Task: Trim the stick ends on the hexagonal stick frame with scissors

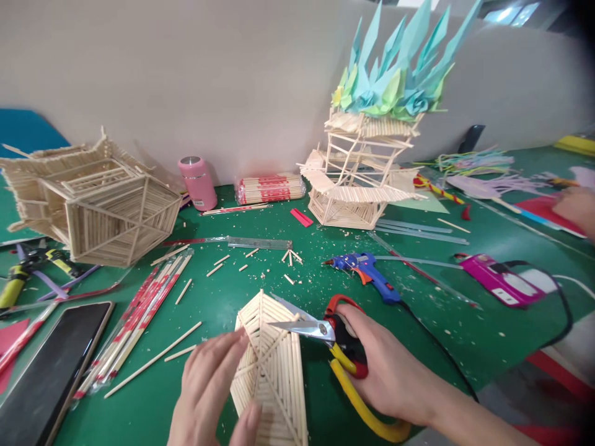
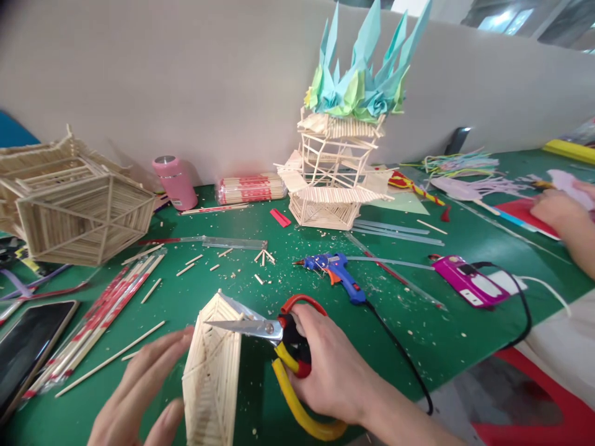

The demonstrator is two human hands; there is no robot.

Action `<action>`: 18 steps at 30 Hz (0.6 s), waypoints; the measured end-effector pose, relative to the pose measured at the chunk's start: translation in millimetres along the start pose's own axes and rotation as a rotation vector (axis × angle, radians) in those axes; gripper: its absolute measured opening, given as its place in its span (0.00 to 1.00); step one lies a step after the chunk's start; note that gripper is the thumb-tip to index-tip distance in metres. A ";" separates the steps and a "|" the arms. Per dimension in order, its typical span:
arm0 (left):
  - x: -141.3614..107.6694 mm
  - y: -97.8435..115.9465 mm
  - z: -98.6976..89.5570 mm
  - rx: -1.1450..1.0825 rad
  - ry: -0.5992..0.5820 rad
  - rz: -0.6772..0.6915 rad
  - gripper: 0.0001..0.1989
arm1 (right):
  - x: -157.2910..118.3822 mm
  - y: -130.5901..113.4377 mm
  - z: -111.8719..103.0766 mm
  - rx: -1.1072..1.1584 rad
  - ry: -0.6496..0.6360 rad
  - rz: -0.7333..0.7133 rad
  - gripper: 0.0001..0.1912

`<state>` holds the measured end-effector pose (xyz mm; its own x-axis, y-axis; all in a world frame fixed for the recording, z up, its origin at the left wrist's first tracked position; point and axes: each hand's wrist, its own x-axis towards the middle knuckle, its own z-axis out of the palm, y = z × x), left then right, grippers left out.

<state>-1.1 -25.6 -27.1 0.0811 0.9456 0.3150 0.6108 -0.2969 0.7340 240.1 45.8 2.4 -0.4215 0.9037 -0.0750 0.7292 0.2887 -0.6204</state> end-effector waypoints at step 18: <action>77.7 3.3 -12.2 -0.280 -0.403 -0.469 0.28 | -4.6 5.8 -5.1 -0.103 -0.054 -0.032 0.16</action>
<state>-2.4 45.2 7.2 0.1777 0.9421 -0.2842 0.4306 0.1853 0.8833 248.9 44.9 3.1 -0.4715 0.8761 -0.1002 0.7654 0.3502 -0.5398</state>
